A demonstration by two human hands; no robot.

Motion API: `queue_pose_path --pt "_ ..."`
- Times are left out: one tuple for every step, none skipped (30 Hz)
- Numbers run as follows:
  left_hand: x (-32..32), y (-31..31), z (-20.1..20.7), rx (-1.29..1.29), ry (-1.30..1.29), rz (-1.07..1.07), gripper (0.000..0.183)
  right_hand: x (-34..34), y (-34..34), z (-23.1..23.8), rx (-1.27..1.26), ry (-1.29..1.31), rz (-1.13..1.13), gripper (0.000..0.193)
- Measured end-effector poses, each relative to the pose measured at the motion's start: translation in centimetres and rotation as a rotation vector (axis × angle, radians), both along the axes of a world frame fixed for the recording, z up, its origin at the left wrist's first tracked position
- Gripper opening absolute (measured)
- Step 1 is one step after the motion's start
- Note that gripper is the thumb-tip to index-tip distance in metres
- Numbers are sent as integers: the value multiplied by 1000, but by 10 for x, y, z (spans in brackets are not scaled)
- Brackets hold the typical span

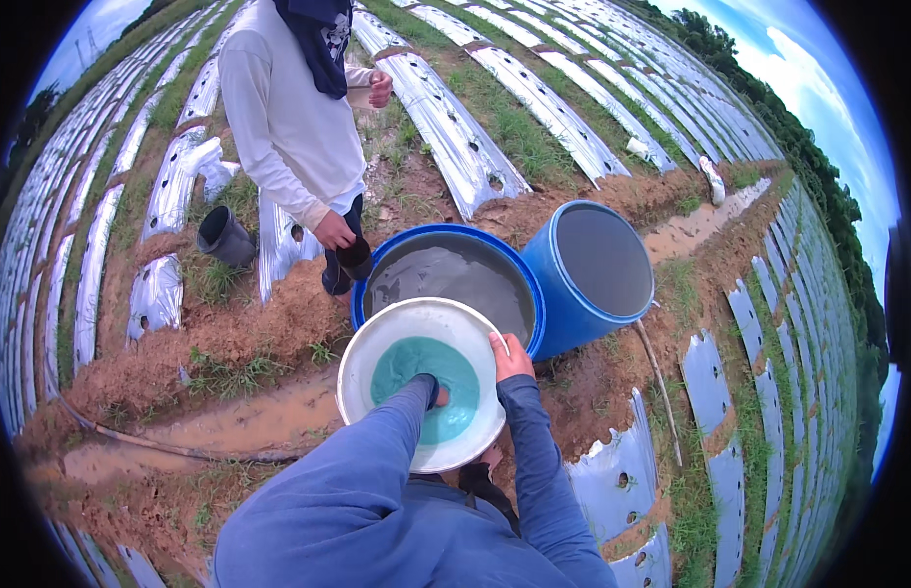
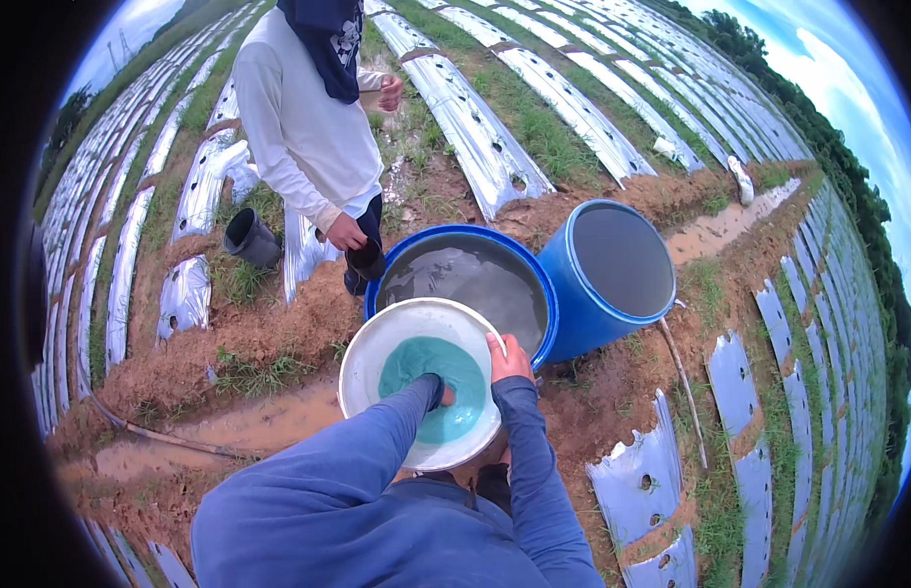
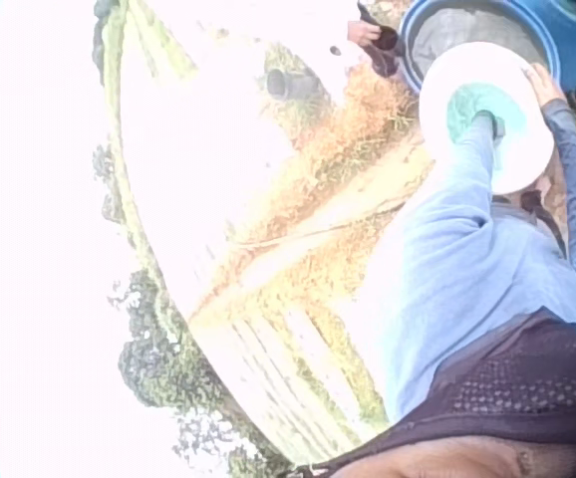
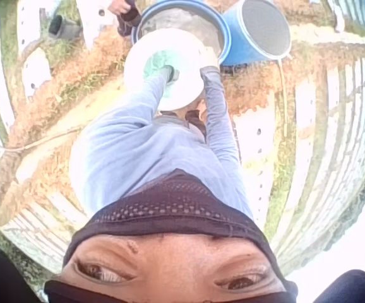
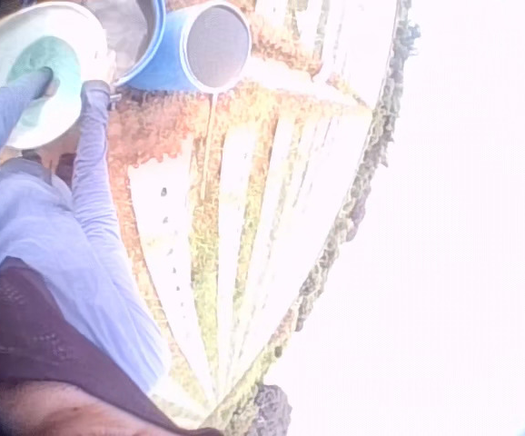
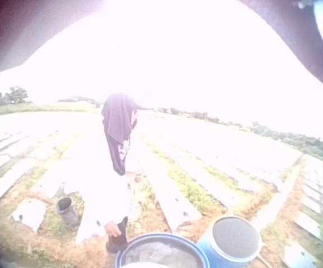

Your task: Mixing chemical fertilizer granules with water by scooping water from a large barrel into a bucket and stirring it by hand.

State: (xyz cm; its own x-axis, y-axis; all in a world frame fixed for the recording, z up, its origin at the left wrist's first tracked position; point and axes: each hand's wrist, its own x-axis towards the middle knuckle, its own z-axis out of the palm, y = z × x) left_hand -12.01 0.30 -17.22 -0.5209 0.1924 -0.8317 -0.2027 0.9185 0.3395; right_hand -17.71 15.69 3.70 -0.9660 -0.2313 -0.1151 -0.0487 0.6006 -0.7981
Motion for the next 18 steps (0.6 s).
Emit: queue_pose_path --pt "2 -7 -4 37 177 85 65 -1 -5 -8 -16 24 6 51" --pt "6 -36 -12 36 272 137 67 4 -32 -3 -49 30 67 50" --pt "-6 -36 -2 243 209 363 83 2 -25 -2 -42 25 53 50" --pt "-13 -40 7 247 206 372 83 -1 -20 -3 -33 18 39 50" --pt "-26 -32 21 300 196 441 83 -5 -7 -5 -17 20 20 50" --pt "-39 -29 32 349 184 512 82 -9 4 -6 3 6 -1 51" --pt "-51 -33 38 356 181 504 82 -12 10 -6 17 -8 -13 52" --pt "-62 -34 42 250 175 297 72 -14 19 -7 27 -9 -29 52" --pt "-69 -28 40 149 170 79 62 -15 31 -8 38 1 -59 52" --pt "-46 -83 -3 63 272 156 55 -12 -9 -1 -17 12 32 52" --pt "-21 -134 -37 -31 377 217 49 -5 -42 10 -66 16 112 52" --pt "3 -179 -58 -135 481 263 43 3 -67 26 -118 21 183 52" --pt "-19 -119 -55 -185 311 291 45 -5 -37 10 -57 8 105 52" --pt "-31 -78 -40 -216 194 288 46 -10 -14 3 -23 7 48 52" --pt "-32 -53 -30 -227 130 270 48 -10 -4 0 -12 15 24 52" --pt "-30 -41 -22 -240 86 255 50 -10 -2 -1 -10 24 20 52" --pt "-27 -32 -16 -241 46 224 51 -10 -3 -1 -30 17 30 52" --pt "-21 -25 -11 -233 6 198 53 -10 -7 0 -30 19 40 52"
